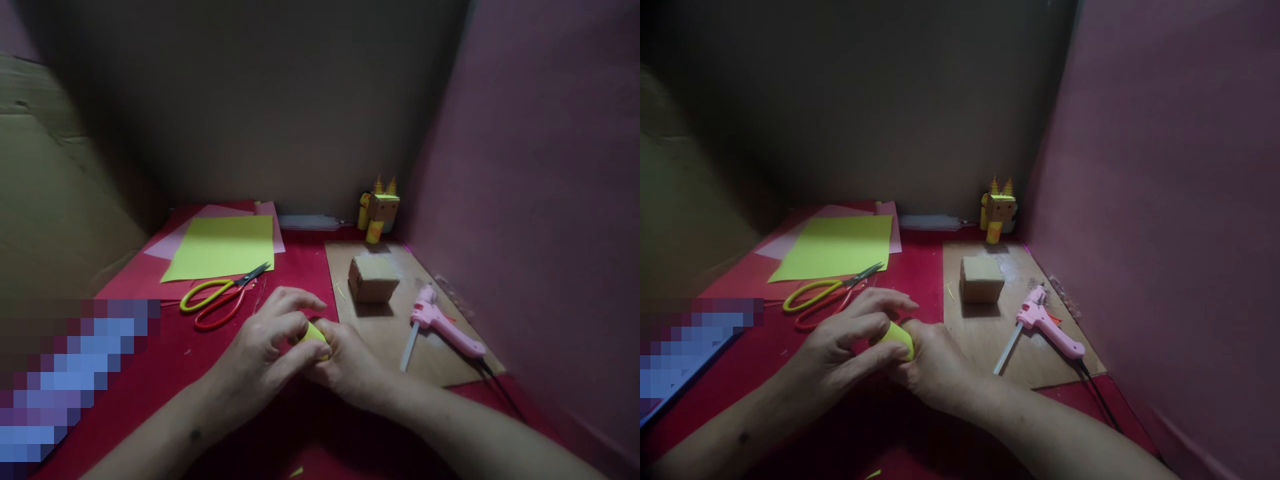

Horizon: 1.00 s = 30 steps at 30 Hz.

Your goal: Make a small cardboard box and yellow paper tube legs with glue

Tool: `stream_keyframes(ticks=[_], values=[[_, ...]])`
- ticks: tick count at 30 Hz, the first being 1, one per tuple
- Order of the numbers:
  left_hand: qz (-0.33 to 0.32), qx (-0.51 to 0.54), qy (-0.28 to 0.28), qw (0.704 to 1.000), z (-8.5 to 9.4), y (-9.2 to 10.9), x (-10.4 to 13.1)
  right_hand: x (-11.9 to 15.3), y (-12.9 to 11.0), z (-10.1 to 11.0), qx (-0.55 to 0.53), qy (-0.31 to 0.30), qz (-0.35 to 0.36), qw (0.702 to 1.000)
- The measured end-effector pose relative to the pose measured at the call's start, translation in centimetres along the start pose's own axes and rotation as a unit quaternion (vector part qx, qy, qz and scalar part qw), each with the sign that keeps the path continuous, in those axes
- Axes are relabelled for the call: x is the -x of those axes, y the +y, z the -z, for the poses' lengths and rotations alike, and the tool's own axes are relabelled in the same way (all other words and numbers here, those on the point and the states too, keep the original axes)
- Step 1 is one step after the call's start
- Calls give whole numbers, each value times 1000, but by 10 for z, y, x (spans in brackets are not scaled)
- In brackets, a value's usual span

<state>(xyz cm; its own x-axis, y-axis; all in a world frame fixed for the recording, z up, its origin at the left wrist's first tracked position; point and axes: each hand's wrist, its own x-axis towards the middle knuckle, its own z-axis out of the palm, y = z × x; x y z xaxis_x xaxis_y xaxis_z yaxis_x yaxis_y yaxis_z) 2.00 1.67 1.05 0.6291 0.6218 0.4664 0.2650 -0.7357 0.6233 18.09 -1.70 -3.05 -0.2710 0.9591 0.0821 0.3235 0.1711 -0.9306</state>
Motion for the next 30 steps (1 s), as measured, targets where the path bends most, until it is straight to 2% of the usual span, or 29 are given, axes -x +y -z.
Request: stream_keyframes(ticks=[3, 6, 9, 12, 15, 19, 23, 30], values=[[29, 17, -6, 999, 0, 1, 1, -2, -4, 0, -82, -47, 2, 996], [74, 48, -16, 996, 7, 1, 0, -4, -11, 4, -192, -96, -54, 975], [118, 98, -21, 988, 15, 0, -2, -5, -14, 9, -257, -126, -106, 952], [157, 148, -27, 976, 21, -3, -4, -6, -8, 11, -333, -165, -103, 923], [181, 181, -13, 967, 22, -7, -7, -7, -1, 9, -390, -172, -86, 901], [223, 222, 3, 949, 21, -14, -10, -7, 2, 7, -414, -183, -99, 886], [270, 269, -9, 924, 21, -21, -11, -6, 0, 7, -423, -195, -98, 880], [282, 287, -24, 915, 21, -22, -10, -6, -5, 10, -380, -157, -121, 903]])
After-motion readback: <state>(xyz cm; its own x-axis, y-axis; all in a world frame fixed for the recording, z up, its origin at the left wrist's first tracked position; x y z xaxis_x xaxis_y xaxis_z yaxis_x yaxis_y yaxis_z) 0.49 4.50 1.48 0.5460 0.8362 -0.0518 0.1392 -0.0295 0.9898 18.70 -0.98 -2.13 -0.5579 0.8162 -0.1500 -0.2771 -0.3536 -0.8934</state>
